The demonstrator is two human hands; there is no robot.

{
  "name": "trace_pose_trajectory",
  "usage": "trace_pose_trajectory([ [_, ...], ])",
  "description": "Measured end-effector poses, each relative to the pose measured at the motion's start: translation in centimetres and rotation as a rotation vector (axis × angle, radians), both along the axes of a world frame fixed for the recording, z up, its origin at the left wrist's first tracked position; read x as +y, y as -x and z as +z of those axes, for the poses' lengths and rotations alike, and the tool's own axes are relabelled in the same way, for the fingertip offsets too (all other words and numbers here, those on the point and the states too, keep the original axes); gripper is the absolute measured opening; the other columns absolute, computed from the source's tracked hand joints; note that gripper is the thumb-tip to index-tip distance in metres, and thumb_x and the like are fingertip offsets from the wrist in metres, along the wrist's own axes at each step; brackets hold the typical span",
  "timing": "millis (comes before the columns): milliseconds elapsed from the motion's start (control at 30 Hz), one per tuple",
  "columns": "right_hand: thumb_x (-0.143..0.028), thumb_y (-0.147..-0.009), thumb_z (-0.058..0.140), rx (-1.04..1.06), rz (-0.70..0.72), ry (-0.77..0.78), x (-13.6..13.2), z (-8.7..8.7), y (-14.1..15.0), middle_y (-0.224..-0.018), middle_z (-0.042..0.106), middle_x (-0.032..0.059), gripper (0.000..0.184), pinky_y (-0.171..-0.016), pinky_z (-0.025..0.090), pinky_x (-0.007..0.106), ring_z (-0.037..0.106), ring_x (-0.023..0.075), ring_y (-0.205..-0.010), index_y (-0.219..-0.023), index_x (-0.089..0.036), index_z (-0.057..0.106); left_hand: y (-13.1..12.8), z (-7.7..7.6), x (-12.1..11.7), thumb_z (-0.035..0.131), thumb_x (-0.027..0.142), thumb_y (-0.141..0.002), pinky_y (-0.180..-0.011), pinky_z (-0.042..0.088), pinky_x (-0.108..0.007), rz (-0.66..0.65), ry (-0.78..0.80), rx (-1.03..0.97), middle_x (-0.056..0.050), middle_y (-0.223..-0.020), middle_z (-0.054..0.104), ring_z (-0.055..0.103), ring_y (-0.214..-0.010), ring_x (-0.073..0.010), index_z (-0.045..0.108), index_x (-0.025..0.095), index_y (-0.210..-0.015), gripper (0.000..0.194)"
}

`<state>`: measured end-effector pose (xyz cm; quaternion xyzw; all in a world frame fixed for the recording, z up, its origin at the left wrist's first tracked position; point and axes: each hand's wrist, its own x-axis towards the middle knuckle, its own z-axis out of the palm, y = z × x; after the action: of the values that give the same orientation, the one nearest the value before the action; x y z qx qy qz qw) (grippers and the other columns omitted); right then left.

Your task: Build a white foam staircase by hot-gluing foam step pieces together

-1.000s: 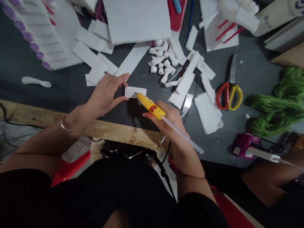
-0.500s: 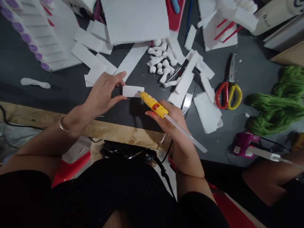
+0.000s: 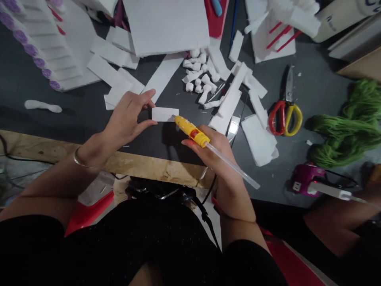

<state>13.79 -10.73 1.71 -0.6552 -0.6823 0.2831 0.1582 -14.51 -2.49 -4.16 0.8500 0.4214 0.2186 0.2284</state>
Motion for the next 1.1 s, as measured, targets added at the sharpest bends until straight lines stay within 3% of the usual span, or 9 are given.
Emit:
trace_pose_trajectory([
  [333,-0.061,-0.084,0.076,0.046,-0.046,0.027,0.1,0.2,-0.3,-0.071,0.067,-0.0002,0.039,-0.057,0.043,0.033,0.058,0.0168,-0.059,-0.077,-0.027,0.057,0.0,0.4,0.1,0.075,0.044,-0.094,-0.106,0.053,-0.049,0.045,0.09,-0.028,-0.008,-0.124,0.073,0.063,-0.119,-0.0302,0.052,0.031,-0.149,0.061],
  [633,-0.063,-0.076,0.082,0.042,-0.188,0.083,0.4,0.0,-0.8,-0.076,0.073,0.0007,0.04,-0.059,0.049,0.035,0.066,0.0201,-0.066,-0.079,-0.027,0.064,0.3,0.1,0.2,0.07,0.039,-0.1,-0.103,0.055,-0.049,-0.029,-0.033,0.011,-0.01,-0.129,0.071,0.063,-0.118,-0.03,0.037,0.028,-0.16,0.07],
  [833,-0.062,-0.075,0.082,0.156,-0.304,0.091,0.6,0.0,-0.4,-0.083,0.076,0.0031,0.038,-0.067,0.057,0.039,0.071,0.0218,-0.074,-0.08,-0.026,0.071,0.1,-0.5,0.0,0.072,0.038,-0.098,-0.105,0.054,-0.047,-0.002,-0.016,0.026,-0.011,-0.129,0.071,0.065,-0.118,-0.0298,0.034,0.029,-0.162,0.075],
  [967,-0.06,-0.071,0.083,0.281,-0.383,0.102,0.9,0.0,0.4,-0.074,0.071,0.0022,0.038,-0.063,0.057,0.037,0.065,0.0177,-0.062,-0.081,-0.025,0.073,-0.2,-0.7,-0.2,0.071,0.035,-0.099,-0.105,0.052,-0.047,-0.004,-0.027,0.055,-0.013,-0.131,0.071,0.065,-0.117,-0.0304,0.029,0.024,-0.165,0.078],
  [1100,-0.06,-0.071,0.082,0.385,-0.4,0.137,1.1,-0.6,0.7,-0.066,0.065,-0.0005,0.038,-0.047,0.048,0.031,0.05,0.0111,-0.047,-0.077,-0.024,0.071,-0.4,-0.9,-0.3,0.07,0.048,-0.099,-0.104,0.052,-0.048,-0.012,-0.054,0.064,-0.015,-0.134,0.07,0.065,-0.119,-0.0319,0.031,0.024,-0.164,0.08],
])
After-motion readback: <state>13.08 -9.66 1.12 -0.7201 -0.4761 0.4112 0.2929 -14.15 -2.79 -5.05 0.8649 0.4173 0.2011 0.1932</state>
